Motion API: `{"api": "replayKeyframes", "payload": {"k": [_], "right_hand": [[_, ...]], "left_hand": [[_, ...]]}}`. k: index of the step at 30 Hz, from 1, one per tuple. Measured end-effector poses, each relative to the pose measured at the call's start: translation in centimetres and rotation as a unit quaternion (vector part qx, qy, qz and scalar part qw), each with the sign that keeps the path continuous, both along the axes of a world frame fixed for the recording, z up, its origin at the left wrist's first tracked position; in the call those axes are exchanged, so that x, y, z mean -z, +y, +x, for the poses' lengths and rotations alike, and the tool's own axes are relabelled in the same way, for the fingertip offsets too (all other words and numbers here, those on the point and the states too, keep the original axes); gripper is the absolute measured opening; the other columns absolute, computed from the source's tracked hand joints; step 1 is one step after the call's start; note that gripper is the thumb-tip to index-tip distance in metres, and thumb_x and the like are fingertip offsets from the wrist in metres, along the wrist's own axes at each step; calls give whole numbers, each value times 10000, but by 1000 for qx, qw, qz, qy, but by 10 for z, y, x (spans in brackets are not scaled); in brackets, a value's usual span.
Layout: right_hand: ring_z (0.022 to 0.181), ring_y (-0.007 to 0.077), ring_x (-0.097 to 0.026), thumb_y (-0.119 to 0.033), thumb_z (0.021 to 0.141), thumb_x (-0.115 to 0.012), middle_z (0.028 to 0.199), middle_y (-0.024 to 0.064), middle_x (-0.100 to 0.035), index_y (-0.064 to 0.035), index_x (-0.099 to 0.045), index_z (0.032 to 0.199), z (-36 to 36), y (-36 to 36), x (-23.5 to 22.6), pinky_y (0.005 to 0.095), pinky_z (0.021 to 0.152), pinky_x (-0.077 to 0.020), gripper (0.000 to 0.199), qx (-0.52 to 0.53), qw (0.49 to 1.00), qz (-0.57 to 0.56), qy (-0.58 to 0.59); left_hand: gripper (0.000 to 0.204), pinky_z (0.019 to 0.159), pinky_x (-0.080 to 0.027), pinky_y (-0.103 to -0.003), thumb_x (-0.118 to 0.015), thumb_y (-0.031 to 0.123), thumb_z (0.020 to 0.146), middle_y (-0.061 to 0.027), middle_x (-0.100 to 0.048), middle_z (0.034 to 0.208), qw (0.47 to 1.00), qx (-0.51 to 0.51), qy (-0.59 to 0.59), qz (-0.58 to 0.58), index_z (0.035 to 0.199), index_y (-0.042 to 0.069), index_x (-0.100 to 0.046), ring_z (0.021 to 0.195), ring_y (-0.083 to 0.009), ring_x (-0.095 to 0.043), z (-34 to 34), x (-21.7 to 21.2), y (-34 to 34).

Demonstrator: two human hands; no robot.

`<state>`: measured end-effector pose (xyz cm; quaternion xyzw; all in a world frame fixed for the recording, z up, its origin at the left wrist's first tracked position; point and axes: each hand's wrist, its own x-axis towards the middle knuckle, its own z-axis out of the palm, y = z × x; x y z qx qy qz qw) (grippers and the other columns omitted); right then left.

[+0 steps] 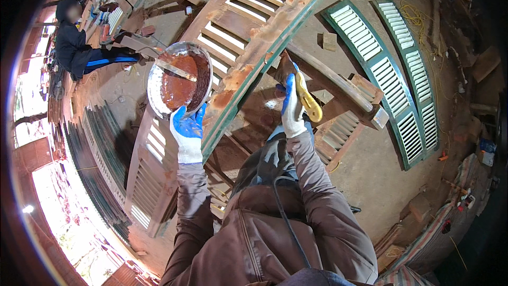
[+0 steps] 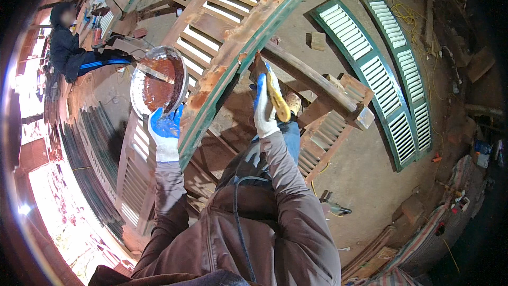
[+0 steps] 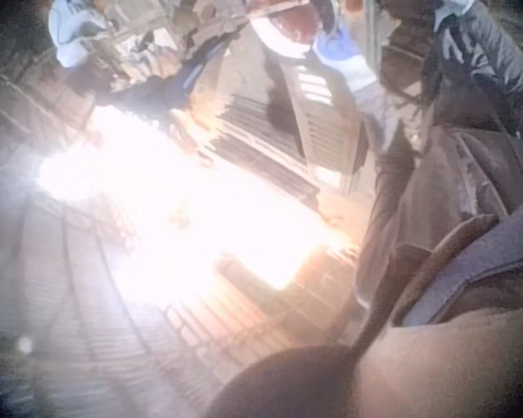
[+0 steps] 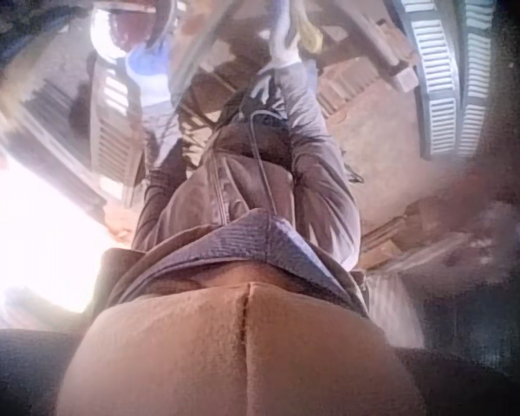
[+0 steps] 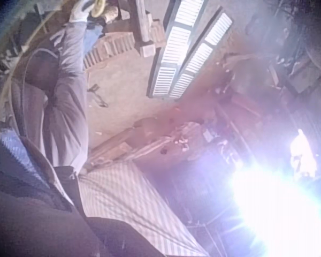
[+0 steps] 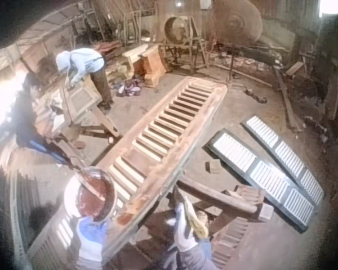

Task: The person applies reddish-brown wood stain to a wooden slatted panel using a brush and a container. They repeatedly dip the brush and spread the stain across the slats and frame, then flip the panel to treat the other side.

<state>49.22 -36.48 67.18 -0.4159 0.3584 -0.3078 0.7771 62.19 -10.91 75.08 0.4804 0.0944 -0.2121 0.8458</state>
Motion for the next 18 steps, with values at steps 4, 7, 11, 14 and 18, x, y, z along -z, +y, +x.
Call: {"api": "replayKeyframes", "payload": {"k": [4, 7, 11, 14, 18], "right_hand": [[1073, 179, -656, -303, 1072, -496, 1281, 49, -618, -45, -553, 1375, -23, 9, 25, 332, 806, -571, 402, 4, 993, 61, -101], [1243, 195, -572, -243, 1058, -510, 1379, 22, -577, -89, -553, 1401, -36, 5, 35, 499, 890, -577, 379, -4, 983, 130, -133], [1192, 157, -597, -171, 1035, -553, 1350, 39, -601, -90, -568, 1392, -58, 3, 17, 416, 893, -559, 366, -40, 969, 148, -195], [1165, 130, -577, -153, 1029, -559, 1358, 81, -586, -45, -552, 1389, -80, 12, 12, 293, 933, -489, 376, -136, 986, -90, 39], [1240, 180, -555, -156, 956, -676, 1354, 107, -601, -4, -510, 1416, -64, 21, -91, 312, 1081, -407, 512, -93, 995, -21, -12]], "left_hand": [[396, 1036, -517, -466, -573, 191, 965, -208, -621, 1303, 999, 30, 12, 30, 1289, -35, -556, 1190, -341, -619, 5, -8, 3], [431, 1013, -534, -420, -547, 240, 1023, -199, -588, 1329, 995, -16, 100, -5, 1357, -29, -501, 1187, -295, -609, -2, -20, 3], [447, 1008, -500, -359, -549, 323, 1030, -135, -619, 1186, 991, -41, 96, 78, 1380, 48, -514, 1082, -221, -609, -80, -46, -6], [480, 1030, -450, -354, -553, 394, 1029, -83, -618, 1224, 953, 235, 188, -36, 1410, 105, -515, 1138, -175, -582, -127, -45, -37], [389, 959, -493, -369, -547, 322, 1046, -72, -633, 1250, 958, 169, 220, 67, 1353, 83, -551, 1150, -177, -610, -151, -45, -109]]}}
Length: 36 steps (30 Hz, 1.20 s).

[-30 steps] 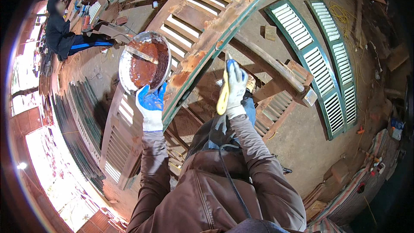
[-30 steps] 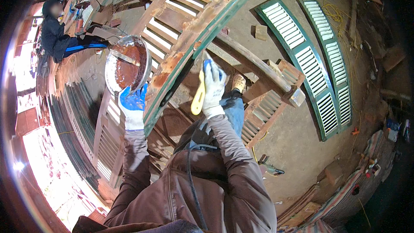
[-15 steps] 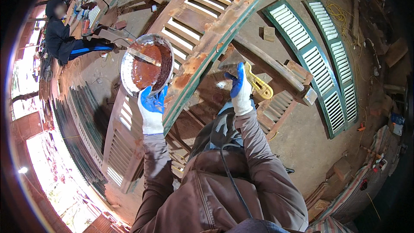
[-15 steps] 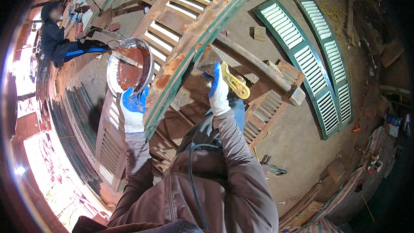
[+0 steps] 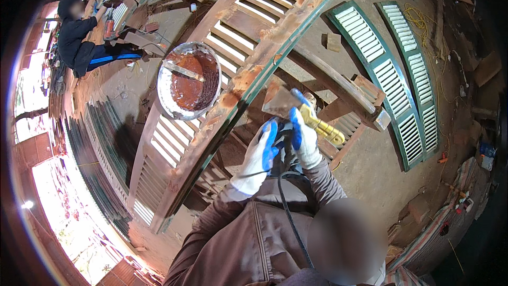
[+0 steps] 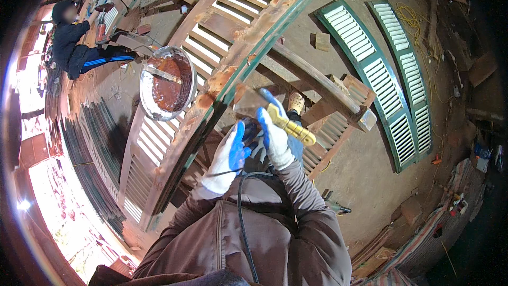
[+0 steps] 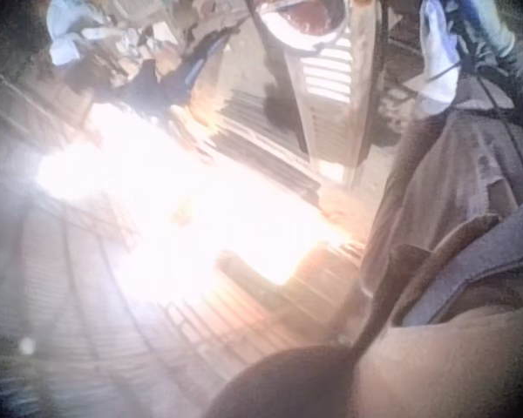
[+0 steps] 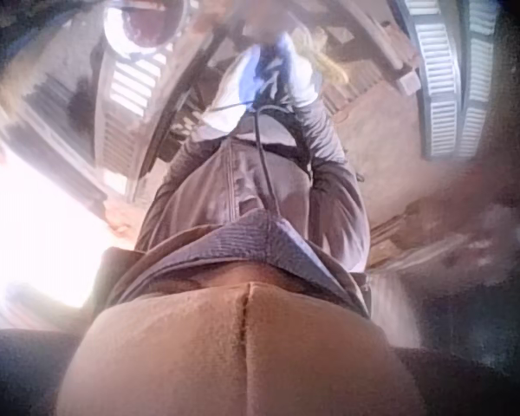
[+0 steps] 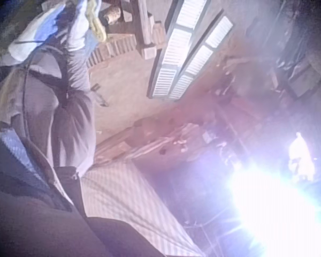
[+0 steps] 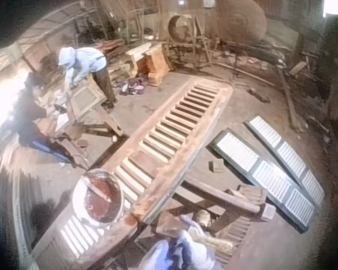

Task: The person applies reddish-brown wood stain to a wooden slatted panel using a brush and a container. They repeatedly dip the brush and spread the stain across the slats and frame, then flip the panel to treat the other side.

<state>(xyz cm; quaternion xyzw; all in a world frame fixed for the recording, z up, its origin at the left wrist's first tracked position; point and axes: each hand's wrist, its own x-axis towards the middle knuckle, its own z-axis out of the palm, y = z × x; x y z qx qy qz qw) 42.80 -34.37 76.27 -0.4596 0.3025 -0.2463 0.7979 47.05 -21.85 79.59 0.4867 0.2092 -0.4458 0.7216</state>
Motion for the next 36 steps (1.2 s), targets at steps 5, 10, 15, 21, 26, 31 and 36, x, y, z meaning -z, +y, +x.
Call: {"api": "replayKeyframes", "payload": {"k": [5, 10, 15, 21, 26, 31, 36], "right_hand": [[1276, 239, -523, -135, 848, -787, 1371, 107, -548, -18, -507, 1407, -19, 6, -2, 351, 1102, -386, 637, -151, 988, 36, -18], [1245, 232, -533, -160, 814, -831, 1462, 132, -478, -61, -297, 1564, -19, -25, 14, 348, 1034, -456, 925, -271, 944, -186, -25], [865, 352, -669, -200, 902, -676, 1007, 215, -673, -61, -193, 1590, 29, -54, 42, 439, 776, -538, 853, -191, 859, -443, 172], [694, 360, -681, -154, 861, -605, 811, 174, -699, -63, -223, 1577, 96, -55, 68, 483, 642, -531, 816, -142, 786, -545, 253], [733, 385, -675, -168, 856, -594, 759, 229, -668, -132, -232, 1588, 76, -32, 69, 494, 656, -526, 818, -194, 799, -529, 208], [667, 53, -517, -118, 982, -572, 840, -7, -577, -201, -234, 1607, 72, -39, 74, 212, 589, -467, 715, -133, 990, 42, -9], [669, 81, -482, -100, 972, -557, 871, 20, -579, -189, -198, 1618, 92, -50, 99, 236, 605, -461, 744, -121, 974, -178, 69]], "left_hand": [[205, 678, -535, -262, -582, 273, 1033, -6, -690, 905, 987, -119, 25, -102, 1115, 103, -662, 760, -114, -643, 8, 18, -8], [308, 717, -563, -301, -555, 387, 1032, -47, -678, 1063, 974, -225, -28, -19, 1195, 130, -598, 948, -152, -669, 13, -20, 10], [259, 458, -380, -227, -536, 414, 1039, 33, -541, 691, 983, -154, -57, 85, 1051, 170, -622, 490, -105, -460, 29, 10, 84], [189, 677, -572, -313, -614, 291, 1008, -18, -683, 887, 977, -187, -99, -9, 1077, 116, -631, 759, -141, -660, 27, 28, 128], [196, 677, -575, -326, -624, 284, 1003, -14, -678, 849, 963, -248, -86, 55, 1084, 106, -625, 737, -144, -658, 26, 20, 116], [211, 564, -513, -267, -616, 323, 1012, 6, -611, 743, 970, -181, -125, 100, 1064, 119, -616, 629, -116, -615, 32, 9, 116], [181, 555, -490, -251, -574, 346, 1031, 46, -593, 753, 979, -116, -120, 115, 1007, 170, -612, 618, -84, -570, 38, -5, 101]]}}
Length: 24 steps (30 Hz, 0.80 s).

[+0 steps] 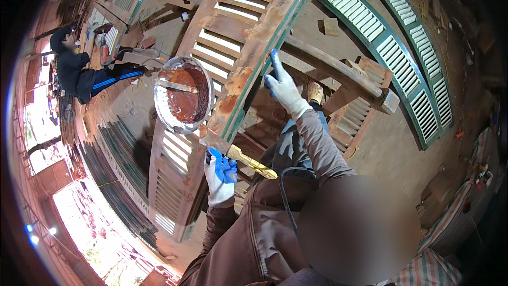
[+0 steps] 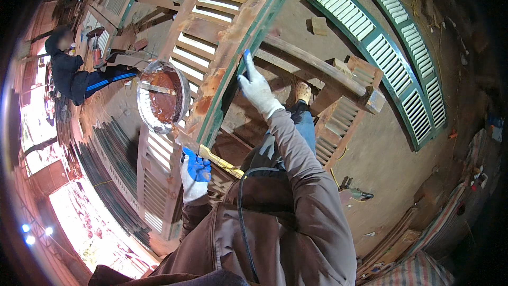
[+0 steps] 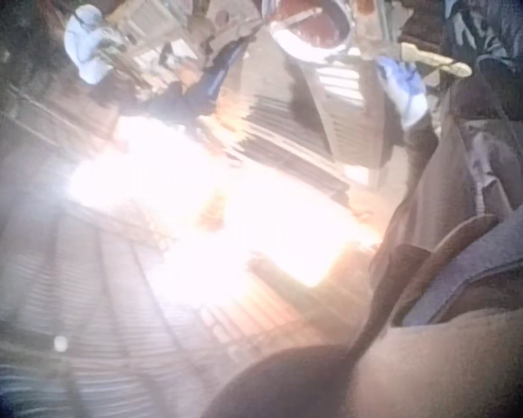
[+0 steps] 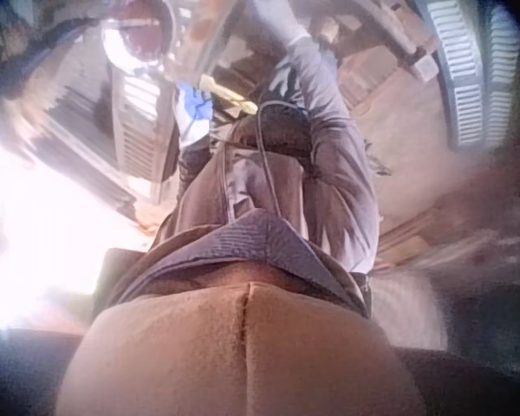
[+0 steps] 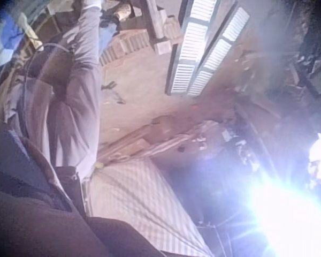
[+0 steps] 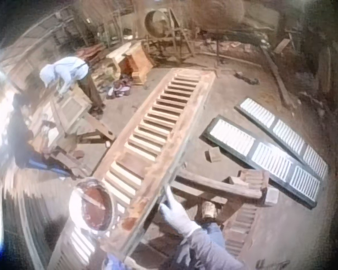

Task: The person applies reddish-brown wood stain to a wooden slatted panel using a brush and a container. They repeatedly dip the brush and spread the stain across the slats and frame, then flip the panel to treat the other side.

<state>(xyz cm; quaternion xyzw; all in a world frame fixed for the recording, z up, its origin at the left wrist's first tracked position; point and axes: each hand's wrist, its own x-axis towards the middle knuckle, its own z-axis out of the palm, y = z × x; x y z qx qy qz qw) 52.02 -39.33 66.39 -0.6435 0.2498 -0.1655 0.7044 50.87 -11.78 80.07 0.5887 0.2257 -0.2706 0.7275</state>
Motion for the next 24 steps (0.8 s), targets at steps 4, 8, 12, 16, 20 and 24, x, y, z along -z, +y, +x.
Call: {"api": "replayKeyframes", "payload": {"k": [4, 8, 12, 16, 20, 24], "right_hand": [[735, 66, -467, -84, 974, -543, 924, 11, -561, -166, -255, 1606, -19, 22, 8, 217, 665, -436, 699, -45, 999, 3, -7], [734, 138, -545, -99, 957, -522, 1275, 142, -642, -153, -317, 1580, -28, 17, -17, 295, 774, -508, 658, -1, 993, 119, -9], [931, 357, -667, -166, 959, -543, 1314, 241, -611, -171, -186, 1606, -4, -3, -11, 441, 853, -521, 738, 1, 999, -28, 24], [996, 432, -670, -113, 953, -535, 1349, 301, -556, -204, -41, 1619, 5, 20, -2, 486, 852, -522, 834, -7, 988, -133, 72], [944, 427, -674, -167, 910, -578, 1164, 286, -653, -173, -133, 1609, -23, 41, -8, 514, 821, -534, 829, -32, 965, -258, 17], [946, 412, -676, -142, 894, -601, 1234, 251, -639, -145, -201, 1592, -21, 23, -16, 490, 822, -544, 805, 28, 978, -202, 55]], "left_hand": [[171, 570, -490, -252, -557, 335, 1041, 65, -583, 759, 1000, -23, 4, -1, 965, 190, -606, 625, -71, -548, -2, 7, 1], [156, 576, -484, -251, -553, 306, 1047, 72, -546, 720, 999, -34, -4, 8, 958, 188, -603, 605, -66, -522, -7, 9, 6], [148, 536, -475, -247, -581, 293, 1034, 55, -521, 676, 999, -28, 1, 16, 967, 162, -598, 563, -84, -526, -3, 2, -3], [89, 492, -451, -243, -569, 219, 1029, 35, -525, 688, 1000, -6, -9, -2, 978, 148, -584, 556, -109, -546, -5, 1, -4], [44, 478, -437, -238, -541, 169, 1015, 19, -532, 722, 1000, -8, -5, 20, 997, 145, -574, 561, -118, -552, -8, 7, 4], [49, 480, -440, -238, -528, 131, 997, 15, -539, 740, 999, 30, -11, 41, 1022, 144, -568, 573, -116, -555, -8, 3, 3]]}}
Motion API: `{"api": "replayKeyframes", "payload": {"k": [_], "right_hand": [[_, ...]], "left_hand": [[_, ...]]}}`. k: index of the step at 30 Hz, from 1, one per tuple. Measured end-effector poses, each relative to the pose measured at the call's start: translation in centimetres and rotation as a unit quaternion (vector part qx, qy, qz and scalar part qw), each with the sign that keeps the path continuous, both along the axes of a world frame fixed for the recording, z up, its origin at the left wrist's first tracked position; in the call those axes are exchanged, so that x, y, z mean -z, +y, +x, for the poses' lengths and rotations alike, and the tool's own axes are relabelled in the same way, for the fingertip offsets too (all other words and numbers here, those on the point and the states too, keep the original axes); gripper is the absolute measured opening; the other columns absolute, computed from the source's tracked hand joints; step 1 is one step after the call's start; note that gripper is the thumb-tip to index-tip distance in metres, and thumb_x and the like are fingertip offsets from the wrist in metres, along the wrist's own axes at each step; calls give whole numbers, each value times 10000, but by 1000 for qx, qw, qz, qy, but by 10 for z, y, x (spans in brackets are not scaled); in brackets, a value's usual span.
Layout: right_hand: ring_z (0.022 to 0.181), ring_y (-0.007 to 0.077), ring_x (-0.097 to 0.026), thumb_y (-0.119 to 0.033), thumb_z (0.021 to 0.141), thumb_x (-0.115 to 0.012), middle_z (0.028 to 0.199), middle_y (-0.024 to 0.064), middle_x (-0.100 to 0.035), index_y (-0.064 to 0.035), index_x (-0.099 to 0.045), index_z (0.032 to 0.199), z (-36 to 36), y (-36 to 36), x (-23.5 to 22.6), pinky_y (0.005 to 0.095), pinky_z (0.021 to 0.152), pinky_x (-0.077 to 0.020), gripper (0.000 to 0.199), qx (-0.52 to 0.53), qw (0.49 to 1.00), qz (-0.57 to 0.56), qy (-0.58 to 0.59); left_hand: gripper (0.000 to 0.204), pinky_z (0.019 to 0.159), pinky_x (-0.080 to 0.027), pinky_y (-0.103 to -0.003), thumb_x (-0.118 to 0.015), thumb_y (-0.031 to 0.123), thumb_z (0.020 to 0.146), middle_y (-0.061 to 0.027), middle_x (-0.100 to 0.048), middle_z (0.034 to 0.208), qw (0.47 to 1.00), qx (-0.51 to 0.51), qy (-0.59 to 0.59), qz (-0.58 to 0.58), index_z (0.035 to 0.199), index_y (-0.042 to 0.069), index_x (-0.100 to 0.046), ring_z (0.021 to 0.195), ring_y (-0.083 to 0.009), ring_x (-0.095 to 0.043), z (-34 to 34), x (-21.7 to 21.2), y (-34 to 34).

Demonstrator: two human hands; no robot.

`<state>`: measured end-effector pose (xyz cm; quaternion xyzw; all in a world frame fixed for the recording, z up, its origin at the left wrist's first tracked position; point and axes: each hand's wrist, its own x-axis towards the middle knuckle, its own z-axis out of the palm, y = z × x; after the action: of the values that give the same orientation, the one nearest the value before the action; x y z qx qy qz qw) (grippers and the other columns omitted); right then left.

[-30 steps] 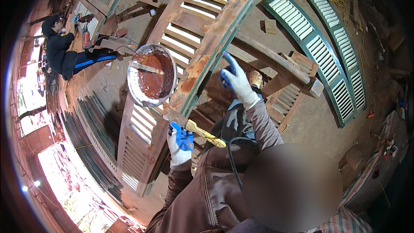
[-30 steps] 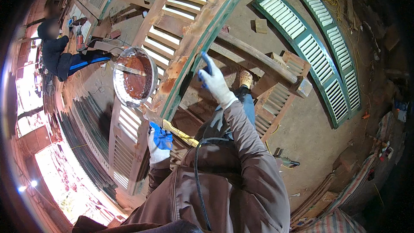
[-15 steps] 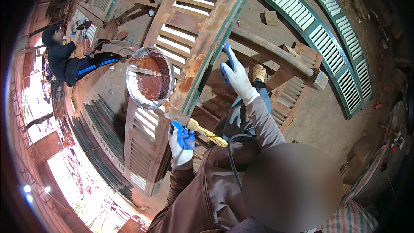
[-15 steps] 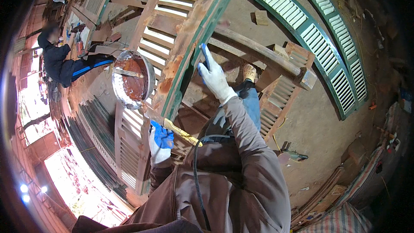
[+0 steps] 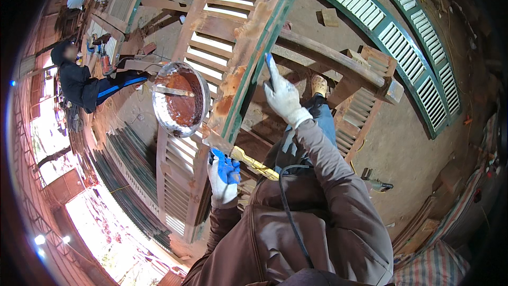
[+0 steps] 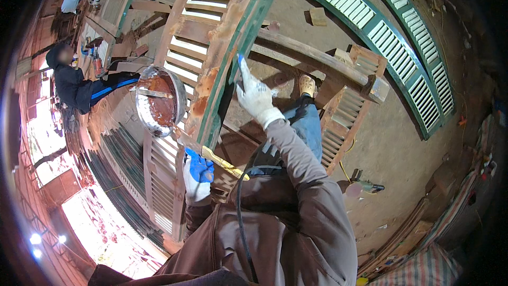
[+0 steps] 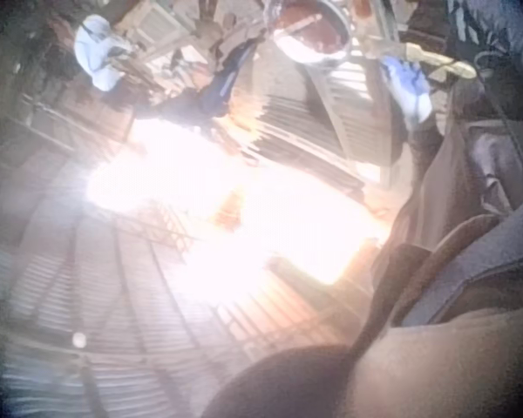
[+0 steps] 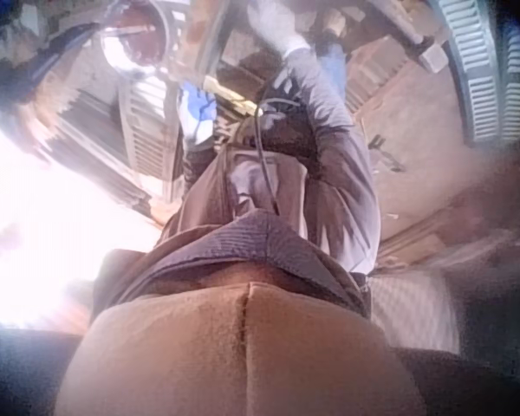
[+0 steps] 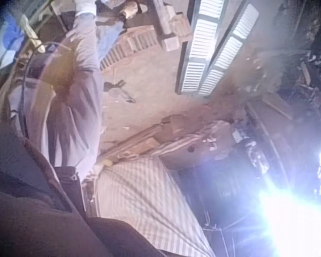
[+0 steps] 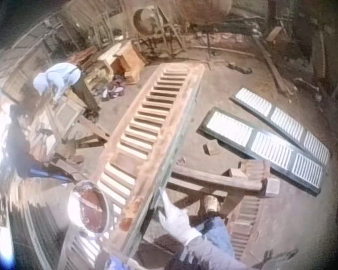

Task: The person applies reddish-brown wood stain to a wooden slatted panel using a brush and a container. They repeatedly dip the brush and spread the stain across the slats and frame, then flip the panel to treat the other side.

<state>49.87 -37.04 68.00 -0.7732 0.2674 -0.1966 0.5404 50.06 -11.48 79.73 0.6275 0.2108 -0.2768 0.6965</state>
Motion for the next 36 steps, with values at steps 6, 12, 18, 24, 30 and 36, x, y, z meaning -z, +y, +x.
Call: {"api": "replayKeyframes", "payload": {"k": [6, 12, 18, 24, 30, 36], "right_hand": [[868, 375, -701, -146, 897, -550, 1025, 211, -693, -87, -197, 1590, 22, -22, -11, 469, 719, -553, 779, -59, 974, -159, 152], [802, 332, -722, -154, 887, -557, 986, 196, -702, -17, -322, 1521, 2, 1, -26, 471, 657, -554, 690, -97, 941, -227, 233], [720, 347, -687, -147, 902, -552, 872, 144, -671, -39, -346, 1521, 26, -19, -18, 479, 624, -540, 661, -4, 959, -231, 164], [728, 367, -692, -146, 881, -558, 847, 169, -706, -71, -462, 1448, 15, -10, -17, 486, 652, -538, 580, -57, 981, -175, 66], [761, 385, -688, -156, 912, -539, 886, 206, -699, -102, -283, 1560, 32, -67, -19, 514, 665, -531, 699, 22, 981, -141, 134], [734, 319, -705, -156, 904, -546, 860, 161, -706, -82, -343, 1535, 34, -48, -34, 449, 631, -537, 667, -98, 934, -234, 251]], "left_hand": [[48, 491, -445, -232, -555, 154, 1009, 27, -554, 759, 998, 50, -32, 3, 1047, 145, -581, 585, -97, -553, 1, 2, -3], [89, 506, -458, -232, -536, 71, 973, 31, -540, 740, 999, -40, 14, -20, 1002, 149, -567, 580, -102, -544, 1, 2, -3], [160, 509, -461, -235, -497, 10, 939, 29, -529, 730, 1000, 13, -13, 4, 997, 145, -559, 574, -102, -538, 0, 2, -1], [261, 499, -414, -219, -553, -50, 862, 44, -435, 723, 999, 40, -19, 7, 1011, 160, -509, 580, -85, -470, -1, 1, -7], [295, 427, -315, -218, -587, -56, 849, 70, -324, 667, 999, 45, -14, 13, 949, 189, -455, 516, -59, -353, 6, -9, -26], [142, 418, -321, -220, -548, 68, 957, 68, -352, 645, 992, 100, -22, 72, 976, 195, -486, 492, -58, -357, 4, -17, -40]]}}
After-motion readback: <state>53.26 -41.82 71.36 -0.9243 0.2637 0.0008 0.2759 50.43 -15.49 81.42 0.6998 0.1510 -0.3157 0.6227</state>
